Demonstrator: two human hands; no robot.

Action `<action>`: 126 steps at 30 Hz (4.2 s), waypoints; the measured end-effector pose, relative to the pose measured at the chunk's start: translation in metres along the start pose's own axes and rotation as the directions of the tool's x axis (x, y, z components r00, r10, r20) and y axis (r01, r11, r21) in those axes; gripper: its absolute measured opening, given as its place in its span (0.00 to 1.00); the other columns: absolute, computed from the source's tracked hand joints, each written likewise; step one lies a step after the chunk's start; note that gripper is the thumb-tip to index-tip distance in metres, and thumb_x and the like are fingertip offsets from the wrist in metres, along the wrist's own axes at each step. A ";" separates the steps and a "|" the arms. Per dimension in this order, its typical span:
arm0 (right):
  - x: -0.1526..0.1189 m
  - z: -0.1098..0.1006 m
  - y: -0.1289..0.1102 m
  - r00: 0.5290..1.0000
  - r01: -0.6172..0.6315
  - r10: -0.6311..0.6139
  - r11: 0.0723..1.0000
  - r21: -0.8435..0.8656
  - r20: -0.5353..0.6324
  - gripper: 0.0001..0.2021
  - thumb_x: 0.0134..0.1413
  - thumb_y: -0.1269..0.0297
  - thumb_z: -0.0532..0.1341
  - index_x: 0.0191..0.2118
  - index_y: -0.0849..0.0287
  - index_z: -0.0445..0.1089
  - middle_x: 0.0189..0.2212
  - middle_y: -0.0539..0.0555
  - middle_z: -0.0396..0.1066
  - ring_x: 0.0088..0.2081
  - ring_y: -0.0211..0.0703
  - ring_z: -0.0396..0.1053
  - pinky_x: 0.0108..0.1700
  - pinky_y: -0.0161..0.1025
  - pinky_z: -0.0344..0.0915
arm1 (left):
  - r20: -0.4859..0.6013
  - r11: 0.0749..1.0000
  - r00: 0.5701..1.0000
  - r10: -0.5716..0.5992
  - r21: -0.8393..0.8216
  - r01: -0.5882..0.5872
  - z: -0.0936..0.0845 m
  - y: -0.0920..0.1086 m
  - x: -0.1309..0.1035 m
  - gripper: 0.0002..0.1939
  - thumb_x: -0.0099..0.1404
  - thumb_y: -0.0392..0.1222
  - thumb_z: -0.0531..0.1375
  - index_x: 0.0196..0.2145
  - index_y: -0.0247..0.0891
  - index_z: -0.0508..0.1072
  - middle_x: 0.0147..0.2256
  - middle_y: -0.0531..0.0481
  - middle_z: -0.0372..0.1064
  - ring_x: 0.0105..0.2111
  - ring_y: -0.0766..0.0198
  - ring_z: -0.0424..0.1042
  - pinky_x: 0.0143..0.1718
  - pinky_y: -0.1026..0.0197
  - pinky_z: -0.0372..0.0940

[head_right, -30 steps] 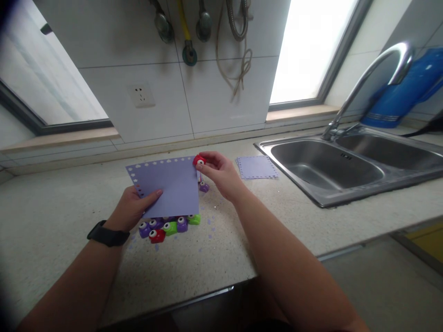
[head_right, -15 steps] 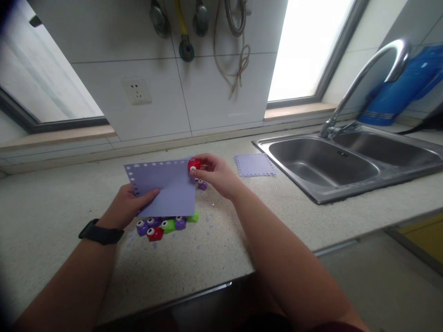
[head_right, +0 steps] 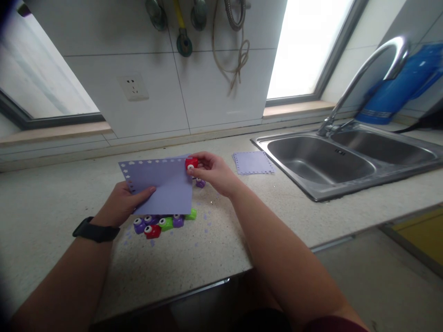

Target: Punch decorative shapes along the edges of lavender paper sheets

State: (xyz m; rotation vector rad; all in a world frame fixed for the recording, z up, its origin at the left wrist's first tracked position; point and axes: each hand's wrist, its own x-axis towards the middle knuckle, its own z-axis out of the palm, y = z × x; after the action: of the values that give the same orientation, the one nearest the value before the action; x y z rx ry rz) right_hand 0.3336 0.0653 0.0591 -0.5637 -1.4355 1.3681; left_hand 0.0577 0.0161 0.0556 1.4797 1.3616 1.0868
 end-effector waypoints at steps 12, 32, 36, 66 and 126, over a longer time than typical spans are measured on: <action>0.000 0.001 -0.001 1.000 0.007 -0.007 1.000 0.010 -0.003 0.20 0.46 0.63 0.76 0.46 0.55 0.76 0.41 0.52 0.77 0.42 0.40 0.74 0.48 0.41 0.72 | -0.009 0.999 0.999 0.045 0.008 -0.045 -0.001 -0.005 0.002 0.23 0.55 0.51 0.72 0.45 0.35 0.80 0.41 0.43 0.82 0.36 0.52 0.80 0.39 0.56 0.75; -0.001 0.002 -0.003 1.000 0.015 -0.015 0.999 -0.033 -0.011 0.18 0.47 0.60 0.76 0.45 0.53 0.76 0.41 0.53 0.76 0.43 0.42 0.73 0.49 0.43 0.72 | -0.022 0.995 0.997 0.068 0.070 -0.066 -0.002 -0.001 0.001 0.22 0.54 0.52 0.72 0.42 0.35 0.81 0.40 0.42 0.82 0.37 0.50 0.80 0.38 0.56 0.75; -0.001 0.002 -0.003 1.000 0.025 -0.026 0.999 -0.033 -0.008 0.18 0.47 0.60 0.76 0.44 0.53 0.76 0.41 0.52 0.76 0.43 0.42 0.73 0.49 0.43 0.72 | -0.031 0.995 0.997 0.070 0.074 -0.068 -0.002 0.000 0.001 0.22 0.53 0.51 0.72 0.42 0.35 0.82 0.40 0.42 0.82 0.36 0.50 0.80 0.37 0.57 0.75; -0.003 0.001 -0.003 1.000 0.023 -0.022 0.998 -0.058 0.017 0.19 0.45 0.57 0.77 0.43 0.54 0.75 0.38 0.51 0.74 0.39 0.41 0.71 0.41 0.40 0.71 | -0.001 0.992 0.995 0.095 0.085 -0.095 -0.004 -0.005 0.002 0.21 0.56 0.53 0.71 0.42 0.36 0.81 0.41 0.43 0.82 0.36 0.51 0.79 0.38 0.57 0.74; -0.003 0.001 -0.003 1.000 0.009 -0.008 0.999 -0.049 0.018 0.18 0.42 0.63 0.77 0.37 0.59 0.72 0.33 0.50 0.73 0.34 0.38 0.70 0.34 0.37 0.67 | 0.033 0.968 0.992 0.120 0.220 -0.125 -0.005 -0.004 0.001 0.23 0.56 0.57 0.69 0.43 0.38 0.81 0.44 0.42 0.81 0.43 0.45 0.79 0.45 0.50 0.75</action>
State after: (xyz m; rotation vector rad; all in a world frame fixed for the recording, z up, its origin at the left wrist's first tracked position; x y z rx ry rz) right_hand 0.3341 0.0617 0.0613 -0.5780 -1.4875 1.3375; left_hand 0.0518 0.0174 0.0537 1.7523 1.4299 1.0187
